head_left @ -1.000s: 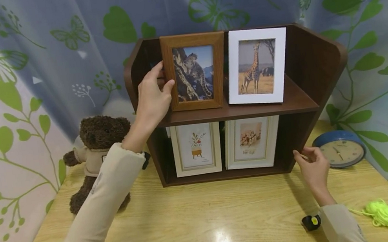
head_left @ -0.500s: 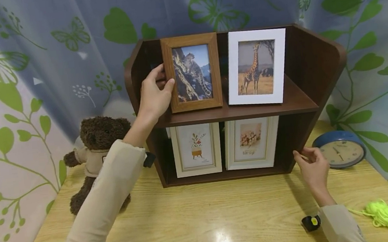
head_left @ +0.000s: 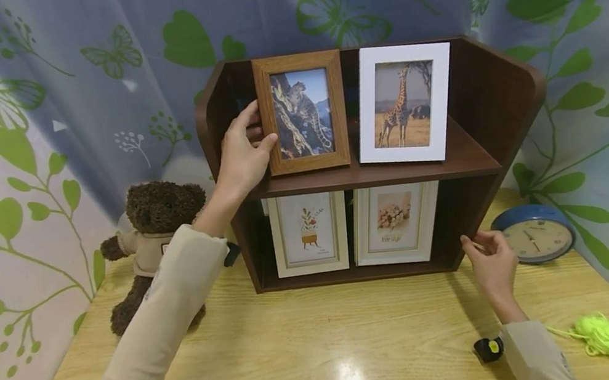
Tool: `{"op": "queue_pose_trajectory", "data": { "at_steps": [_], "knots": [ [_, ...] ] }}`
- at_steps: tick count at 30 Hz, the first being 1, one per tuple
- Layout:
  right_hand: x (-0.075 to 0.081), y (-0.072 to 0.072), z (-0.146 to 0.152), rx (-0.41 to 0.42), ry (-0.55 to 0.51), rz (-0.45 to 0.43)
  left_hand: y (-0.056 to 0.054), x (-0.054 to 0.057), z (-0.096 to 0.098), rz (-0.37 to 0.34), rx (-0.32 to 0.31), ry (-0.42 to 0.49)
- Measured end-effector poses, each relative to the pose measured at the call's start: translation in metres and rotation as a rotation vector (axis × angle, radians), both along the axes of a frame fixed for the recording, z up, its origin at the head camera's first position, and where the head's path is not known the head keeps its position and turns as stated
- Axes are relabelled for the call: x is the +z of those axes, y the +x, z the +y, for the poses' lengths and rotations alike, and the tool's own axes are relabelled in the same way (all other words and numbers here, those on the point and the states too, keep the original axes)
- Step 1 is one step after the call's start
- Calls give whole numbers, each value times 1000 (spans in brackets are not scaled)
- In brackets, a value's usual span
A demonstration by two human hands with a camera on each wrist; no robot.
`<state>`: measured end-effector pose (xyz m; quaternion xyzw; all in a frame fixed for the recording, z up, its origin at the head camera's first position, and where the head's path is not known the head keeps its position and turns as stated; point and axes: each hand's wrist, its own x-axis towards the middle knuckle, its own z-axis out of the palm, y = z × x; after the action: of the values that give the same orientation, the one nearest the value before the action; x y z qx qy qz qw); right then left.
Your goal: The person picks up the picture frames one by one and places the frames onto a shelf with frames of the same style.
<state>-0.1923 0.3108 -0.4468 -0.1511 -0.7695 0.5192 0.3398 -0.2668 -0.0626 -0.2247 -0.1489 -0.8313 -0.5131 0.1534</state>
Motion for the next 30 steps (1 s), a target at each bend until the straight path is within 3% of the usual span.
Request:
{"op": "queue_pose_trajectory", "data": {
  "at_steps": [11, 22, 25, 30],
  "knots": [
    [-3, -2, 0, 11, 3, 6, 16, -22, -4, 103, -7, -2],
    [2, -1, 4, 30, 11, 14, 47, -38, -14, 291, -30, 222],
    [4, 0, 6, 34, 22, -9, 58, -43, -20, 299, -27, 246],
    [3, 2, 7, 41, 9, -62, 78, -63, -39, 216, 6, 227]
  ]
}}
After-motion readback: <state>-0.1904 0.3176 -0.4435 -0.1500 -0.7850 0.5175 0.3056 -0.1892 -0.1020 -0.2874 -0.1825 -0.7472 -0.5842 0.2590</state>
